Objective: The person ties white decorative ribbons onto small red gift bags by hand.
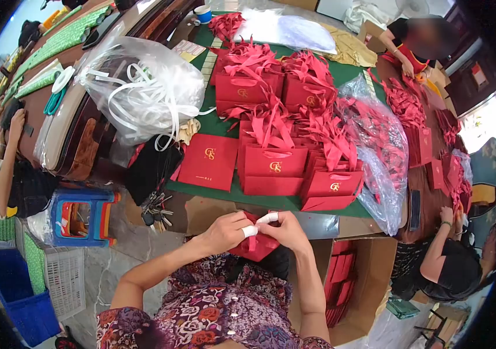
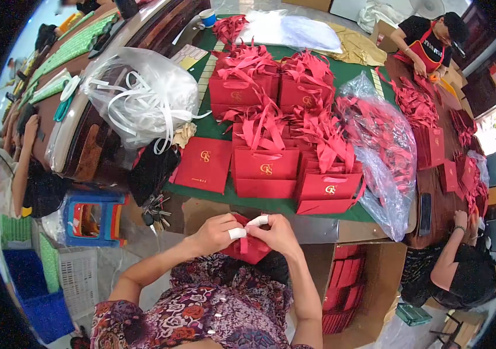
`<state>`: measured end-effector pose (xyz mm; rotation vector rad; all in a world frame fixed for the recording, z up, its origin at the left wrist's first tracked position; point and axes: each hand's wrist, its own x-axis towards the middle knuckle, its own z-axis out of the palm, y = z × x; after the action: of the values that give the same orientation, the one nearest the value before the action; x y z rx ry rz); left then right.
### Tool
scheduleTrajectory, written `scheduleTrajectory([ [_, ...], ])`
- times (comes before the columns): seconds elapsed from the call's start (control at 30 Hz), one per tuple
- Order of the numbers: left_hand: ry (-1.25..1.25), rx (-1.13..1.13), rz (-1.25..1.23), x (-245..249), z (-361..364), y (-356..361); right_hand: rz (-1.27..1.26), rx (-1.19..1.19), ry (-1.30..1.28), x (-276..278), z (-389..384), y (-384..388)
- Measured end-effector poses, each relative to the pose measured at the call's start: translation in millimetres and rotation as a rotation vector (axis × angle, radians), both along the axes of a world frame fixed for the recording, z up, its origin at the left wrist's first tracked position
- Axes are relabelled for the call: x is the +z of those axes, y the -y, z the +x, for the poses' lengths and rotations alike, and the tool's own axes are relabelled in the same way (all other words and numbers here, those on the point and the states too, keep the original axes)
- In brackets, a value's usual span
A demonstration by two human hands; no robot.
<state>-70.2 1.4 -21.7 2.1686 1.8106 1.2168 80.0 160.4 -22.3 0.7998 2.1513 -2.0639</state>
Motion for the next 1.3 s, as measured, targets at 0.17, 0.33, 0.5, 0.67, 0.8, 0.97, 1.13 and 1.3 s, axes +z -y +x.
scheduleTrajectory([
  [0.17, 0.196, 0.063, -0.129, 4, 4, -2, 0.023, -0.27, -0.064, -14, -2, 11],
  [0.33, 0.288, 0.312, -0.317, -15, 15, -2, 0.191, -0.416, -0.145, -9, -7, 15],
  [0.5, 0.242, 0.476, -0.416, -13, 15, -14, 0.684, -0.534, -0.039, 10, -1, 10],
  [0.67, 0.12, 0.522, -0.403, -15, 17, -26, 0.812, -0.366, 0.154, 1, -4, 17],
  [0.8, 0.091, 0.611, -0.396, -29, 21, -33, 0.744, -0.384, 0.096, -5, -5, 19],
  [0.97, 0.284, 0.544, -0.356, -21, 23, -33, 0.409, -0.486, -0.077, -14, 3, 20],
  [1.13, 0.333, 0.476, -0.234, -16, 28, -29, 0.18, -0.384, -0.074, -13, 12, 14],
  [1.3, 0.275, 0.378, -0.157, -16, 28, -30, 0.072, -0.394, -0.074, -12, 15, 14],
])
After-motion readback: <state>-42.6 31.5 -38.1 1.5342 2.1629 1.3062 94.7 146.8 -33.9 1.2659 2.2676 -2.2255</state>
